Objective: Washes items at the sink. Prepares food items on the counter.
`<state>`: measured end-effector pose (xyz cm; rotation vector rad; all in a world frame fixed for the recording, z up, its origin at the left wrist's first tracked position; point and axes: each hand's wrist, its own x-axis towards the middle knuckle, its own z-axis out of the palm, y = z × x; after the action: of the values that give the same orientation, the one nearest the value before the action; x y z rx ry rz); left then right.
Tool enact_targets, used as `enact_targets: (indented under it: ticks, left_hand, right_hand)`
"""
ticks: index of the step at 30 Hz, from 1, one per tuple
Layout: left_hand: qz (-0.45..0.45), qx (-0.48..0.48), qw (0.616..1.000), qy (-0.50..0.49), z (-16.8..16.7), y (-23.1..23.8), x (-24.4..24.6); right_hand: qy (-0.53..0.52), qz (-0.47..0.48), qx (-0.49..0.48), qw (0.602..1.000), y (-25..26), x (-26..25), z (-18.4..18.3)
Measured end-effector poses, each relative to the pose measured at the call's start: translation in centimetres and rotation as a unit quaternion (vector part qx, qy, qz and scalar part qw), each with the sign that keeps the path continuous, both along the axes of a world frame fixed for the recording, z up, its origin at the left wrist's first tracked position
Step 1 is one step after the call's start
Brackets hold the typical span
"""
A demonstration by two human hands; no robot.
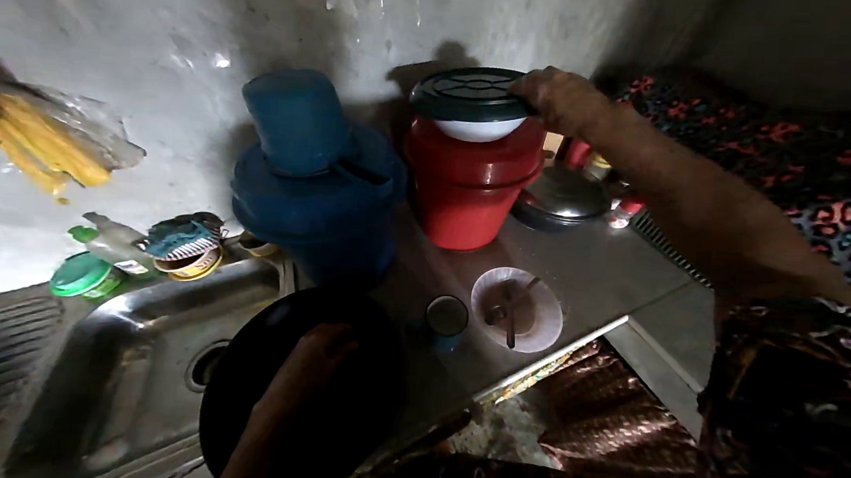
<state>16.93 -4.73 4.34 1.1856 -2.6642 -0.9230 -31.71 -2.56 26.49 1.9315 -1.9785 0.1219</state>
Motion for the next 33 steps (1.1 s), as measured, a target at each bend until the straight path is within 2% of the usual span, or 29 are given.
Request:
enact_targets:
  ticks: [6, 10, 12, 15, 20, 23, 26, 28, 30, 33]
  left_hand:
    - [-0.017, -0.018, 0.999, 0.031, 0.6, -0.7, 1.9]
    - [-0.011, 0.002, 0.999, 0.038, 0.9, -0.5, 2.4]
    - [-0.007, 0.011, 1.0, 0.028, 1.1, -0.4, 3.0]
    - [-0.006, -0.001, 0.999, 0.039, 0.3, -0.6, 4.4]
    - [0.001, -0.047, 0.997, 0.059, -0.1, -0.6, 5.3]
    - [-0.029, -0.094, 0.992, 0.078, 0.5, -0.3, 3.8]
    - [-0.089, -0.089, 0.985, 0.119, 1.3, 0.5, 1.7]
    - [-0.139, -0.065, 0.978, 0.143, 2.3, 1.2, -0.4]
    - [-0.199, -0.068, 0.963, 0.166, 3.5, 1.7, -3.1]
    - [-0.257, -0.095, 0.943, 0.188, 5.5, 2.7, -8.8]
  right_hand:
    - [-0.012, -0.067, -0.041, 0.997, 0.0, 2.4, 3.9]
    - [-0.006, -0.138, -0.12, 0.983, -1.7, 3.1, 3.5]
    - [-0.038, -0.175, -0.167, 0.97, -1.9, 2.8, 3.0]
    - [-0.14, -0.246, -0.254, 0.925, -0.2, 1.9, 2.8]
    - [-0.28, -0.347, -0.406, 0.798, 7.4, -0.9, 1.2]
    - [-0.397, -0.368, -0.472, 0.696, 14.0, -1.9, -2.5]
    - [-0.566, -0.322, -0.495, 0.575, 20.7, -0.9, -9.5]
    - [-0.628, -0.328, -0.487, 0.51, 24.6, 0.4, -14.1]
    - [-0.645, -0.385, -0.447, 0.485, 28.0, 1.2, -18.4]
    - [-0.645, -0.452, -0.373, 0.49, 31.9, 0.9, -24.3]
